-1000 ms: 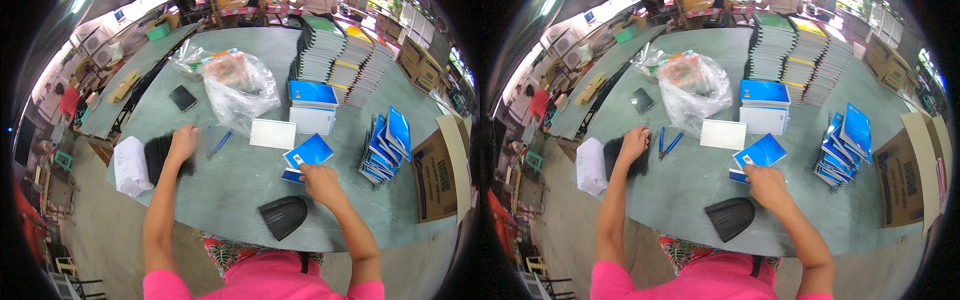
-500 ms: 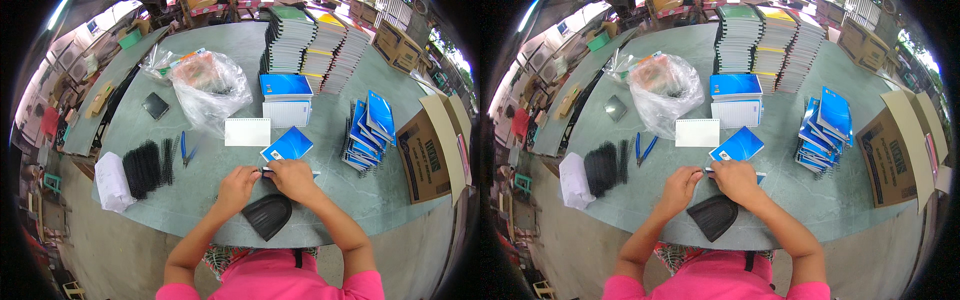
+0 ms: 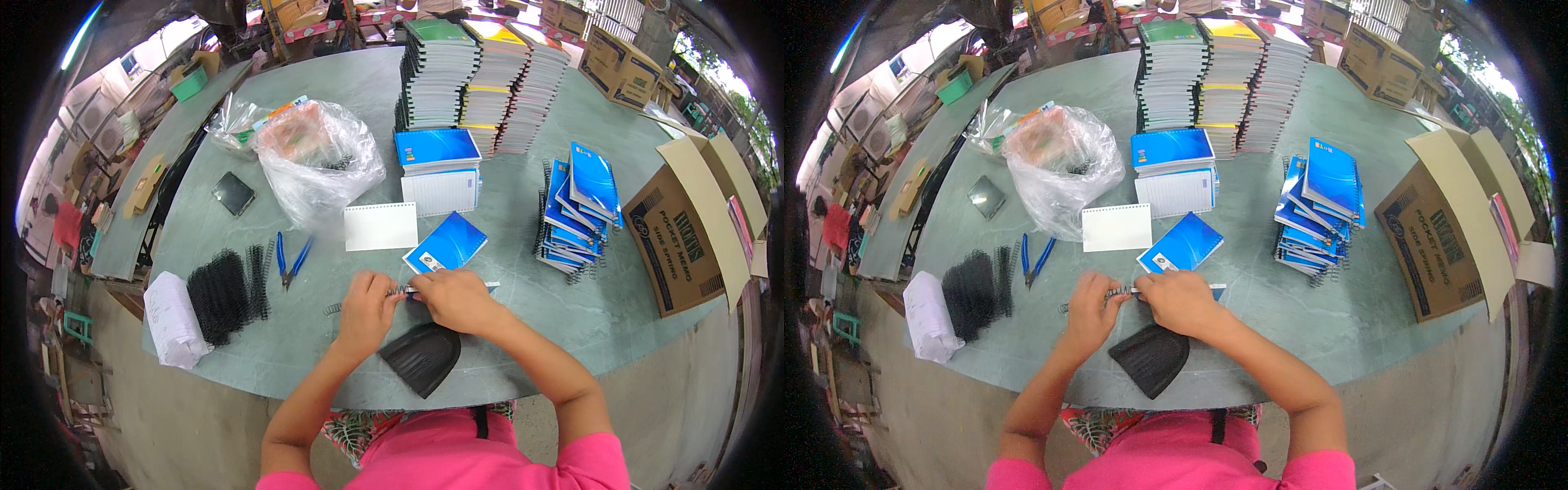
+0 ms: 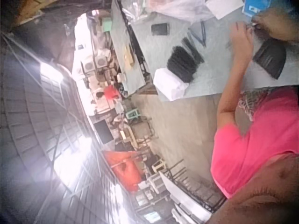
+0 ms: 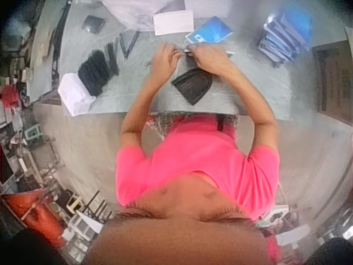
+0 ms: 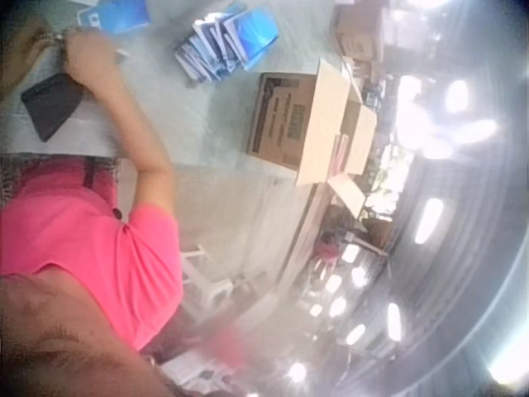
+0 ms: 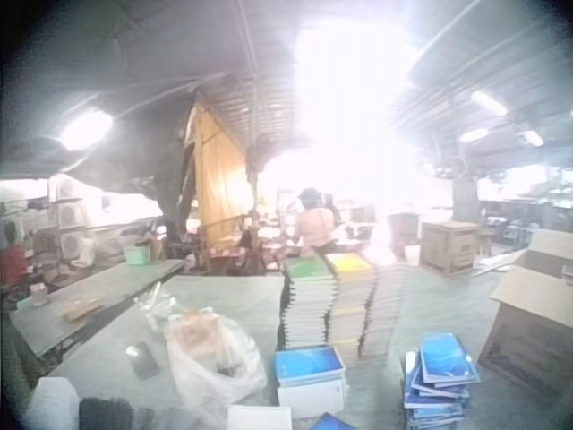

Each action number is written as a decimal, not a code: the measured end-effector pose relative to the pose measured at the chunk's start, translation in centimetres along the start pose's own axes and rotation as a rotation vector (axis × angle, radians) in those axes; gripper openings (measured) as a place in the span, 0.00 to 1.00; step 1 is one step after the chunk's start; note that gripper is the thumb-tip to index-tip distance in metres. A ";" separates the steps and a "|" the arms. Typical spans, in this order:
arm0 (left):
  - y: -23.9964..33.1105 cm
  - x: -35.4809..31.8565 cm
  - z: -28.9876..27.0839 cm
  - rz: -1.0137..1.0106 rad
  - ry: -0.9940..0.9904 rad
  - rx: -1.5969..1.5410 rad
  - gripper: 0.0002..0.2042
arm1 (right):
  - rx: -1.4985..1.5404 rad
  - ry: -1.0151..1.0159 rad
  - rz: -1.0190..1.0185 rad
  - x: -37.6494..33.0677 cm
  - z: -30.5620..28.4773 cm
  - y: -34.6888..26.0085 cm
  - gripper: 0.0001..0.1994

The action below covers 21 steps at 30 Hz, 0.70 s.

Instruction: The person assembles spiral notebooks by picking up a pre-punched cover and paper stack, manually threading a wire spiral through the holes, and repeating the process for multiple notebooks at a workstation.

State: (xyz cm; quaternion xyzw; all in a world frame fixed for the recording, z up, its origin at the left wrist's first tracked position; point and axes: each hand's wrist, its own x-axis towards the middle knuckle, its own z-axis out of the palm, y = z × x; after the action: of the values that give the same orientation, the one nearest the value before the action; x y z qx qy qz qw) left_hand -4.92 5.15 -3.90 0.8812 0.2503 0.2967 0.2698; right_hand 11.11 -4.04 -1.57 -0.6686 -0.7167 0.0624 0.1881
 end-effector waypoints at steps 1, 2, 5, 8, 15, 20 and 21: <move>0.3 0.3 -0.1 -0.038 -0.012 -0.025 0.11 | -0.002 -0.011 0.005 0.0 0.0 0.2 0.06; 0.6 0.6 -0.2 -0.075 -0.025 -0.051 0.11 | -0.004 -0.022 0.010 0.0 0.0 0.4 0.07; 0.9 1.1 -2.7 -0.465 -0.404 -0.373 0.12 | 0.019 -0.025 0.009 -0.1 -0.1 0.5 0.07; 0.6 0.9 -1.9 -0.287 -0.259 -0.366 0.07 | 0.104 0.011 0.021 0.0 -0.5 0.2 0.07; 0.8 0.9 -2.2 -0.668 -0.406 -0.487 0.10 | 0.141 0.098 -0.019 -0.4 1.2 0.9 0.08; 2.0 0.6 -0.3 -0.072 -0.022 -0.220 0.07 | 0.156 0.155 -0.019 -0.3 0.8 0.6 0.06; 2.3 0.8 -0.2 -0.116 -0.073 -0.262 0.07 | 0.120 0.176 -0.010 -0.7 1.2 1.1 0.06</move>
State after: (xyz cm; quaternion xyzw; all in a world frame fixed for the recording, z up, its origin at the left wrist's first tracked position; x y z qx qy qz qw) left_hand -3.83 4.05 -2.01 0.8327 0.2500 0.2783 0.4083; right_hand 11.71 -4.41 -3.15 -0.6553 -0.6959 0.0453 0.2903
